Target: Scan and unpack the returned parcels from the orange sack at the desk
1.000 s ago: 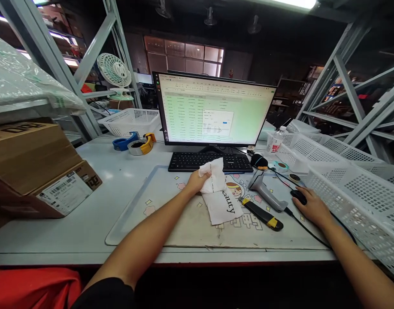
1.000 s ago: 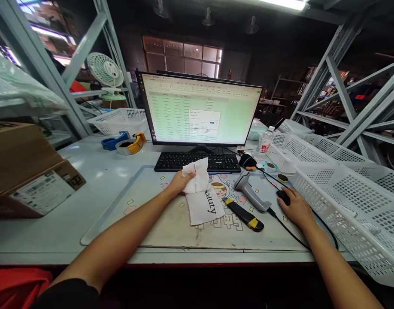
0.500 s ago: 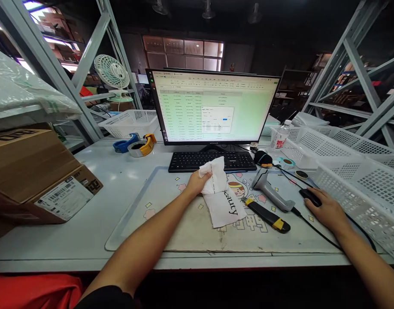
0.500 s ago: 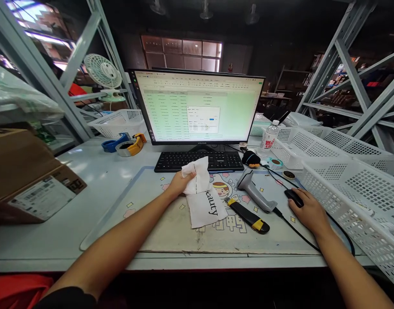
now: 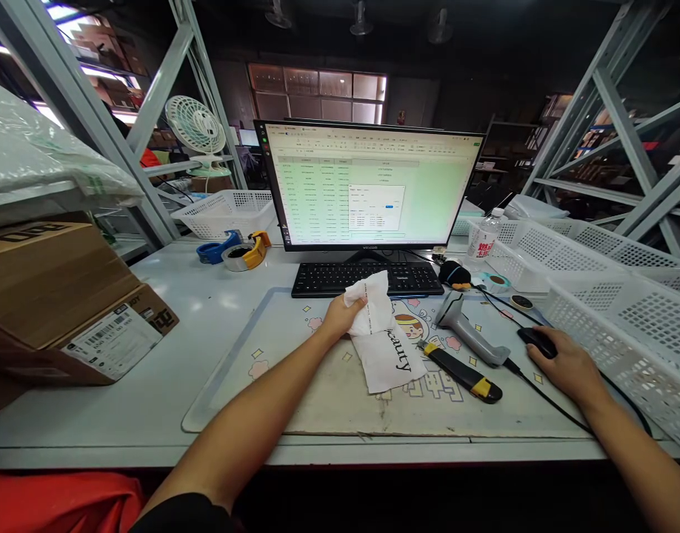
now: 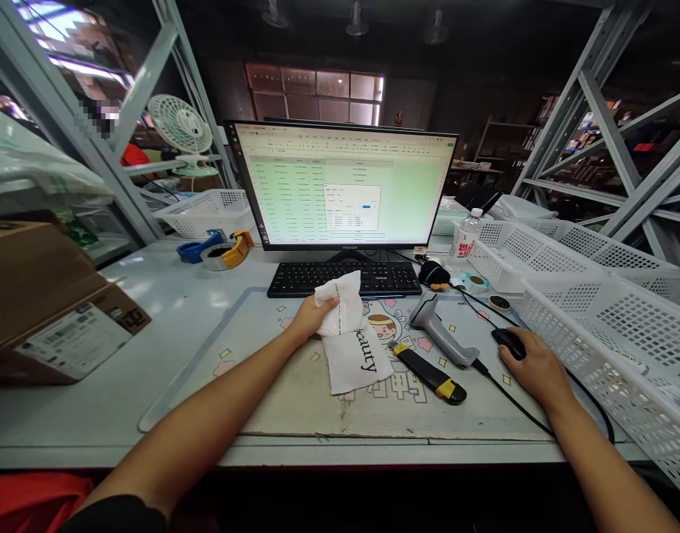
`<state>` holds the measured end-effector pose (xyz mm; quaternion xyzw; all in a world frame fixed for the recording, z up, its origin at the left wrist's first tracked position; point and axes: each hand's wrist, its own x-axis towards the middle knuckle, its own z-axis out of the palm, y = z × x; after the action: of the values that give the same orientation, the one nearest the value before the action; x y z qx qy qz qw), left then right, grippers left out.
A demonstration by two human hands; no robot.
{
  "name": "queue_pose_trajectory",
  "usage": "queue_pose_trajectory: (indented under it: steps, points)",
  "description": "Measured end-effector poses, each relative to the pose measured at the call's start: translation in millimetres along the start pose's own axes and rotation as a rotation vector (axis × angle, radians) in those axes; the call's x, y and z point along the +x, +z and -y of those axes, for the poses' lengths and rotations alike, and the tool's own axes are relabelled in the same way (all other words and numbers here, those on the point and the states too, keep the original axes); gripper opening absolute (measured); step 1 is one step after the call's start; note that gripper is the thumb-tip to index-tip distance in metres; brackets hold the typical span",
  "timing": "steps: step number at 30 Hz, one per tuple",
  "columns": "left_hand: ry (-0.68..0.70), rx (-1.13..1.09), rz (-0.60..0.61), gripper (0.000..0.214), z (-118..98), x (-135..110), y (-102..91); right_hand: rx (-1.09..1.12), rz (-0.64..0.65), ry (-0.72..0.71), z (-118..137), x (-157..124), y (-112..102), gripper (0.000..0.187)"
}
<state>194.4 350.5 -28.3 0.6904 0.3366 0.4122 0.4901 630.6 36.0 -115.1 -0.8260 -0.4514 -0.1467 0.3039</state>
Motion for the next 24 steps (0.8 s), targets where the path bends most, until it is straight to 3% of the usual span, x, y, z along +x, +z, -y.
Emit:
queue_pose_trajectory:
  steps: [24]
  points:
    - [-0.011,0.023,-0.015,0.051,-4.5,-2.9,-0.1,-0.050,-0.010,0.061,-3.7,1.8,2.9,0.058]
